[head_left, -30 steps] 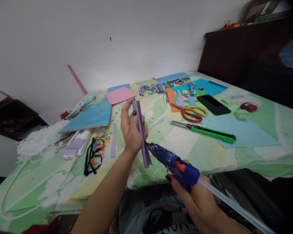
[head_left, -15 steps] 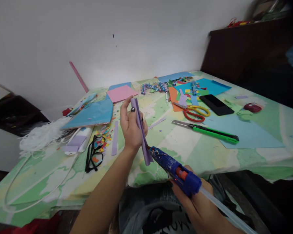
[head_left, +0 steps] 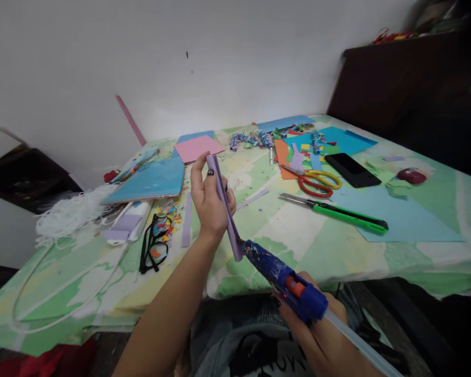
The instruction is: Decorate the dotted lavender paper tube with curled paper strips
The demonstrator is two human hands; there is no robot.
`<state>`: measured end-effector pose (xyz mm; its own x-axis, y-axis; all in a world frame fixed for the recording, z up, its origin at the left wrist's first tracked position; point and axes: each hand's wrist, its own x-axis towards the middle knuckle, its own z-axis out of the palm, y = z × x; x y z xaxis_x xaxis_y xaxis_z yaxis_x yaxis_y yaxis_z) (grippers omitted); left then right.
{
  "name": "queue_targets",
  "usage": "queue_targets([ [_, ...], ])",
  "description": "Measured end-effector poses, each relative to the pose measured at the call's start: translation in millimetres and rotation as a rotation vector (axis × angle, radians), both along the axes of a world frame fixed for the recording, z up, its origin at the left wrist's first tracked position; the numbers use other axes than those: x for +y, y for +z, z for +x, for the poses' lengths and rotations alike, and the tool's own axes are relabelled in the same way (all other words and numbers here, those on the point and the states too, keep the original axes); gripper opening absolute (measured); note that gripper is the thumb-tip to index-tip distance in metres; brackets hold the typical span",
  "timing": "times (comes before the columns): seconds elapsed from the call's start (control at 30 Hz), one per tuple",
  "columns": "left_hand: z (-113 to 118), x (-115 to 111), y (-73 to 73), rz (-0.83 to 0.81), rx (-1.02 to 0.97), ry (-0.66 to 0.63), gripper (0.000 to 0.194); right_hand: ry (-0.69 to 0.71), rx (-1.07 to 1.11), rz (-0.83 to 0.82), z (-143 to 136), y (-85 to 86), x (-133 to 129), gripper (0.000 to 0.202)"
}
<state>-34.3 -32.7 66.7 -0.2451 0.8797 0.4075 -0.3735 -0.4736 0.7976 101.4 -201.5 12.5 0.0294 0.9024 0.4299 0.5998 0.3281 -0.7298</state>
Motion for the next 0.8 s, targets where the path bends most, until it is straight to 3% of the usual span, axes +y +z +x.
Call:
queue_targets([
  [0.23,-2.3,-0.3,3.8,-0.008,-0.031,0.036,0.028,0.081,0.022,-0.039,1.5,6.3,0.8,0.021],
  [0.6,-7.4,3.6,6.8,-0.032,-0.093,0.076,0.034,0.081,0.013,-0.044,4.4,9.4,-0.3,0.018],
  [0.8,-9.5,5.6,7.4,-0.036,-0.102,0.107,0.031,0.064,-0.010,-0.178,4.2,7.7,-1.8,0.016],
])
